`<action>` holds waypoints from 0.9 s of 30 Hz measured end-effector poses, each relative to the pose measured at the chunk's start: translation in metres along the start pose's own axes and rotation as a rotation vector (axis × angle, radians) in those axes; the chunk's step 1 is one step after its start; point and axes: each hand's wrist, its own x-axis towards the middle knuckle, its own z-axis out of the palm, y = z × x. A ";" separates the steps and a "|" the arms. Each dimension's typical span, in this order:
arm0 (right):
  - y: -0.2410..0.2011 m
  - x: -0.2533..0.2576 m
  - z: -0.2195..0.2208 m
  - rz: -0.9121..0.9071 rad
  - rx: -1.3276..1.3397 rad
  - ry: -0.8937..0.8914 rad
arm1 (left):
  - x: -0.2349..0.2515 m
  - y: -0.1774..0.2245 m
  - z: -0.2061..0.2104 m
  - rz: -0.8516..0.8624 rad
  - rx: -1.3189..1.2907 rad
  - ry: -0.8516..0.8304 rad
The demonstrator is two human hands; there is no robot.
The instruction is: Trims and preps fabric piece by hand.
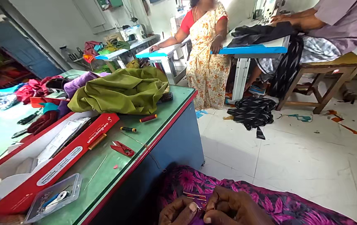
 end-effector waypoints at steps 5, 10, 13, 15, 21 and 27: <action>0.003 0.000 0.006 -0.006 0.118 0.020 | -0.002 -0.003 -0.002 -0.019 -0.083 -0.047; 0.011 0.003 -0.006 -0.102 0.190 -0.148 | -0.001 -0.004 -0.009 -0.077 -0.159 -0.072; 0.021 0.005 -0.006 -0.165 0.267 -0.116 | -0.003 -0.004 -0.005 -0.133 -0.238 -0.102; 0.022 0.006 -0.001 -0.175 0.279 -0.061 | -0.004 -0.006 0.001 -0.153 -0.235 -0.128; 0.017 0.004 -0.005 -0.313 0.140 0.092 | -0.004 -0.010 0.005 0.052 0.054 0.005; 0.001 -0.002 -0.003 -0.345 -0.012 0.030 | -0.005 -0.017 0.011 0.226 0.359 -0.004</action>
